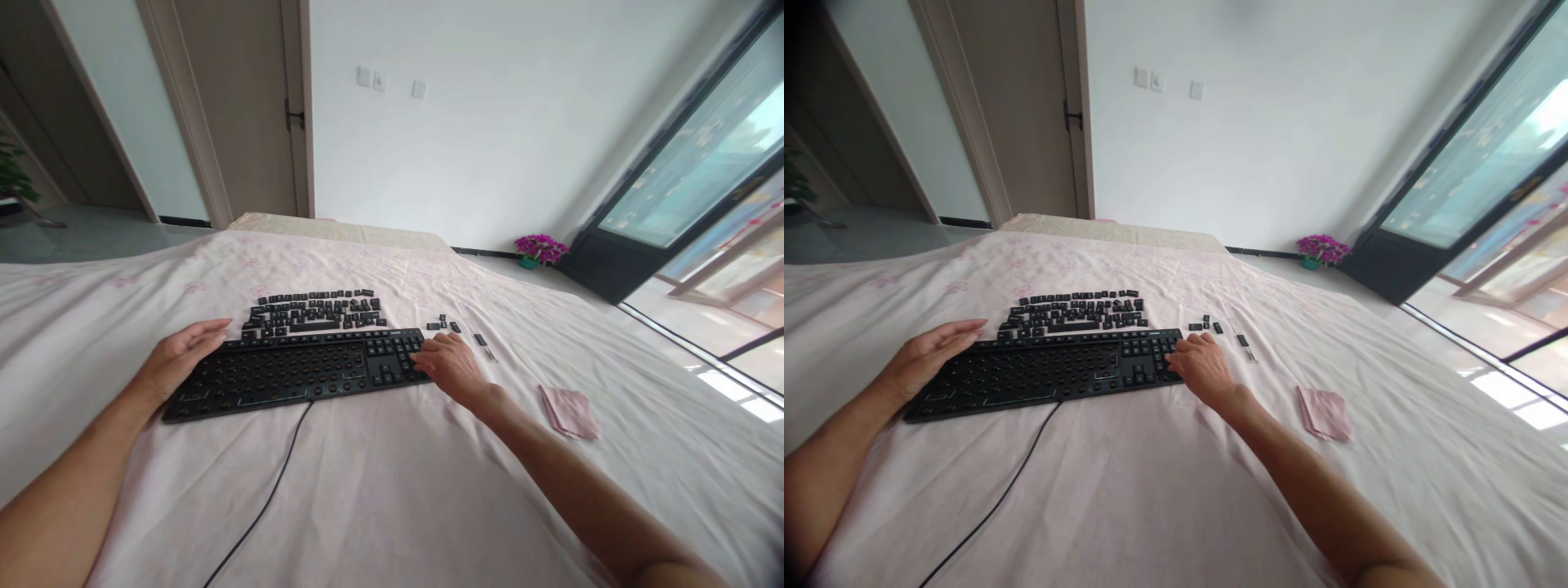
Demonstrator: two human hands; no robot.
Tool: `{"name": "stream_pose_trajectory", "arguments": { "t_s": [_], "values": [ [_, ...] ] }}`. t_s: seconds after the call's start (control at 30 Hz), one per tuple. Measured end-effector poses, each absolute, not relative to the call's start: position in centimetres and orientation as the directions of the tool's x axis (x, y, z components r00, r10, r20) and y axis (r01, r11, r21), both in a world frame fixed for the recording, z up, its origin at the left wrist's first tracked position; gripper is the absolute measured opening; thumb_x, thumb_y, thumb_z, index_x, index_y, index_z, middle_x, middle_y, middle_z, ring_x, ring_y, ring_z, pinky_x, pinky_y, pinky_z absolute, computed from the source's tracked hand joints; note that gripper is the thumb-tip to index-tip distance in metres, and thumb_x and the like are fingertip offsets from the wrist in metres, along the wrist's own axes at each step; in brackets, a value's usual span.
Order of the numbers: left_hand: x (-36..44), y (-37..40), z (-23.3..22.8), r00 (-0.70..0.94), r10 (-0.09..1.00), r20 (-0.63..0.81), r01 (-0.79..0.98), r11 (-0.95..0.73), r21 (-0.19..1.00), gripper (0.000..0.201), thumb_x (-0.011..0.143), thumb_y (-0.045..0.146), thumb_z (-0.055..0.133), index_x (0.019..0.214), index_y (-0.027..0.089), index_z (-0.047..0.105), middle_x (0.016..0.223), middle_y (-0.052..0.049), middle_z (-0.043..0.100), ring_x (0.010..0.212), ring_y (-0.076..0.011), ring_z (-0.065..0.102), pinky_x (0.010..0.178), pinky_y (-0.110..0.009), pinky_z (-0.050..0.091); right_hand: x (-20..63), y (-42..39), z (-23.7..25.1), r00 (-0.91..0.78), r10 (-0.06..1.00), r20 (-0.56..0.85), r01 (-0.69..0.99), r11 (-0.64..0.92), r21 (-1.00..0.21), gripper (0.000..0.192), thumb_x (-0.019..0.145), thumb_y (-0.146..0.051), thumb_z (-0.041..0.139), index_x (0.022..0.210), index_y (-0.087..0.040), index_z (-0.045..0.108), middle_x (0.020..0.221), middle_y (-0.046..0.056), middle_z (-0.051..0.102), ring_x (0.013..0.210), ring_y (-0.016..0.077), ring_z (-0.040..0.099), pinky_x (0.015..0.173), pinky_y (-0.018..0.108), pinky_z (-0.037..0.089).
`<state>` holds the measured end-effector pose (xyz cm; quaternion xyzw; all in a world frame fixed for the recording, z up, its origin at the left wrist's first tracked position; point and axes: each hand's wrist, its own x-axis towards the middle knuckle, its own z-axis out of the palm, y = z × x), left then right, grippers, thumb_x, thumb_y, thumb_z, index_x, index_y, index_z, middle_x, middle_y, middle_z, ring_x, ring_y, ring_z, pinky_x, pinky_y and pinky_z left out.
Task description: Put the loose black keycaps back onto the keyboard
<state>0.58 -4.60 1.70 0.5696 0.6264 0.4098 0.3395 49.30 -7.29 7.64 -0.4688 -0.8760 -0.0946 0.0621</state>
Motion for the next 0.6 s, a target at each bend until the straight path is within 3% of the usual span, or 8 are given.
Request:
{"name": "stream_pose_trajectory", "arguments": {
  "t_s": [0.3,0.6],
  "values": [
    [0.59,-4.56,1.51,-0.114,0.993,0.024,0.402,0.024,0.915,0.078,0.075,0.065,0.066,0.136,0.017,0.057,0.127,-0.012,0.067,0.117,-0.0259,0.062,0.103,-0.032,0.044,49.04,-7.54,7.76,-0.567,0.807,0.164,0.823,0.547,0.154,0.014,0.092,-0.031,0.063,0.093,-0.026,0.077,0.08,0.004,0.068,0.078,0.0194,0.052,0.069,0.035,0.024],
    [0.98,-4.62,1.74,-0.124,0.992,0.024,0.401,0.028,0.916,0.08,0.071,0.069,0.066,0.133,0.019,0.059,0.126,-0.012,0.068,0.12,-0.0283,0.061,0.111,-0.042,0.039,48.33,-8.27,7.85,-0.578,0.811,0.097,0.798,0.535,0.279,0.016,0.096,-0.026,0.056,0.093,-0.022,0.072,0.086,0.004,0.066,0.082,0.0198,0.053,0.072,0.035,0.026]
  ]
}}
